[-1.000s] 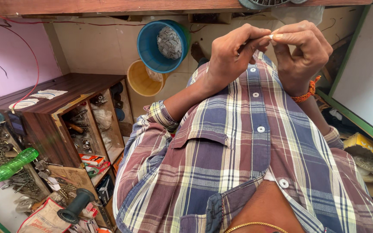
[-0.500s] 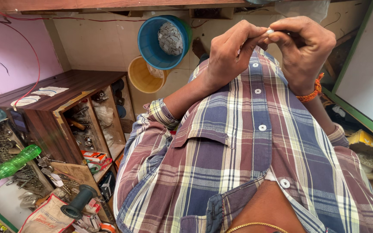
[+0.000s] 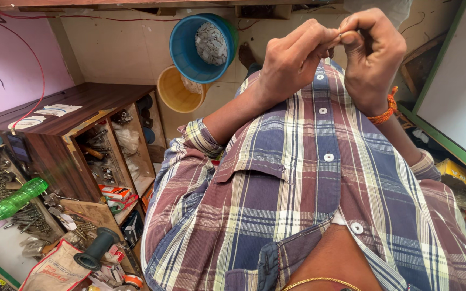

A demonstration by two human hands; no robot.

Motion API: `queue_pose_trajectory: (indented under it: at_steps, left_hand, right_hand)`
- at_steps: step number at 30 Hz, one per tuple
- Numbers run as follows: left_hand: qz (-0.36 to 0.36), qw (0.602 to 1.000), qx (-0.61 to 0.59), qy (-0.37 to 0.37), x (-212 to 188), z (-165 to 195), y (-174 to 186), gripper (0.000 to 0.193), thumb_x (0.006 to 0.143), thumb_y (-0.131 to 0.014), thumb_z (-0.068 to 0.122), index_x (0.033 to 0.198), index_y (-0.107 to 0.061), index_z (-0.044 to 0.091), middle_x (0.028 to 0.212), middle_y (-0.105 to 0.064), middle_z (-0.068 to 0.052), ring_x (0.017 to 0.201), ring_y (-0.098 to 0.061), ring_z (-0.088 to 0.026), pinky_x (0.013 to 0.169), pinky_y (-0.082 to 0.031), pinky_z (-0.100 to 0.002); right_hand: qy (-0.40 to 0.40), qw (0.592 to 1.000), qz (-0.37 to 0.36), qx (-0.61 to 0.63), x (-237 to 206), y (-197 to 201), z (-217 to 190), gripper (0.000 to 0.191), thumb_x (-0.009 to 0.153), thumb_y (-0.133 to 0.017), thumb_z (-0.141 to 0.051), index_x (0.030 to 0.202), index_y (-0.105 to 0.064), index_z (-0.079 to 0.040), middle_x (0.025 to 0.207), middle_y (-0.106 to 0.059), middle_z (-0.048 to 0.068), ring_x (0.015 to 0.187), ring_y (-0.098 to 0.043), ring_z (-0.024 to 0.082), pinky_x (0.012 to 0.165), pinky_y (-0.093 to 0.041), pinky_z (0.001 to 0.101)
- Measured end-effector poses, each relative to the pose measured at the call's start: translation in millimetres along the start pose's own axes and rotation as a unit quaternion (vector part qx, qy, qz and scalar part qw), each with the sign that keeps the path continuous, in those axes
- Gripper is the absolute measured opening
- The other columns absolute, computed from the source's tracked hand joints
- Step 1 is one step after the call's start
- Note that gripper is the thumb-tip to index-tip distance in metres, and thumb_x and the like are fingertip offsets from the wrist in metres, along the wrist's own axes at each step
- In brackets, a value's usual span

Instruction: The person cuts small white pieces with scissors, then folds and pinches the cut pieces by hand into small components, working at a cluttered workbench and occasionally reaching toward the bench to pick up or set down pieces.

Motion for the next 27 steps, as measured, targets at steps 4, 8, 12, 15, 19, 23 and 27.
queue_pose_trajectory:
  at_steps: [4,8,12,15,19,23,27]
  left_hand:
    - [0.011,0.997,-0.06,0.046,8.2,-0.3,2.8,0.017,0.099,-0.076,0.007,0.114,-0.069,0.008,0.099,-0.07,0.0,0.082,-0.076,-0.008,0.059,-0.058,-0.023]
    - [0.008,0.993,-0.081,0.089,11.6,3.0,7.6,0.022,0.093,-0.081,0.013,0.111,-0.07,0.007,0.101,-0.07,-0.001,0.086,-0.075,-0.01,0.051,-0.047,-0.023]
    - [0.009,0.981,-0.143,0.127,8.2,2.2,8.2,0.01,0.103,-0.073,0.009,0.113,-0.07,0.009,0.105,-0.068,0.0,0.086,-0.074,-0.007,0.056,-0.058,-0.02]
    - [-0.001,0.983,-0.135,0.128,6.0,-3.4,7.7,0.011,0.103,-0.071,0.008,0.113,-0.069,0.008,0.105,-0.066,0.001,0.089,-0.067,-0.007,0.058,-0.059,-0.02]
    - [-0.067,0.976,-0.173,0.116,6.0,-18.3,9.1,0.014,0.103,-0.071,0.008,0.117,-0.069,0.006,0.107,-0.065,0.0,0.097,-0.067,-0.009,0.062,-0.061,-0.021]
    - [-0.093,0.953,-0.227,0.18,8.0,-39.4,5.7,0.014,0.103,-0.077,0.015,0.112,-0.075,0.003,0.099,-0.069,0.0,0.076,-0.063,-0.005,0.059,-0.049,-0.02]
    - [-0.051,0.929,-0.306,0.203,6.9,-44.3,-3.0,0.022,0.099,-0.078,0.021,0.112,-0.073,0.004,0.097,-0.07,0.001,0.087,-0.062,-0.005,0.068,-0.05,-0.022]
  right_hand:
    - [-0.049,0.993,0.003,0.109,2.1,-0.1,17.6,0.036,0.116,-0.071,-0.031,0.114,-0.057,0.002,0.107,-0.062,0.004,0.092,-0.057,0.007,0.083,-0.048,0.0202]
    - [-0.024,0.99,0.009,0.136,1.9,0.8,22.2,0.036,0.115,-0.072,-0.031,0.117,-0.056,0.001,0.106,-0.062,0.004,0.092,-0.058,0.007,0.083,-0.049,0.02]
    - [-0.034,0.99,-0.016,0.136,0.0,-0.5,24.1,0.034,0.114,-0.074,-0.027,0.119,-0.058,0.002,0.107,-0.064,0.006,0.091,-0.065,0.009,0.081,-0.054,0.0211]
    - [-0.063,0.988,-0.024,0.139,-3.2,-2.7,25.4,0.031,0.116,-0.074,-0.023,0.117,-0.059,0.004,0.108,-0.065,0.007,0.09,-0.066,0.01,0.081,-0.055,0.0214]
    - [-0.092,0.976,-0.03,0.194,-8.5,-9.2,25.6,0.027,0.118,-0.069,-0.022,0.118,-0.056,0.003,0.111,-0.062,0.005,0.091,-0.062,0.008,0.084,-0.054,0.0208]
    - [-0.098,0.96,-0.026,0.262,-8.9,-13.3,26.5,0.024,0.119,-0.066,-0.021,0.119,-0.054,0.0,0.112,-0.06,0.004,0.089,-0.059,0.008,0.083,-0.054,0.0214]
    - [-0.074,0.967,-0.015,0.242,-6.5,-10.9,25.3,0.024,0.122,-0.065,-0.02,0.118,-0.053,0.0,0.107,-0.059,0.004,0.085,-0.061,0.009,0.078,-0.052,0.0215]
Point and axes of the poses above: each hand's wrist, its own x-axis towards the middle knuckle, its own y-axis out of the back of the hand, z = x × y, the point moved 5 cm from there along x, towards the middle knuckle
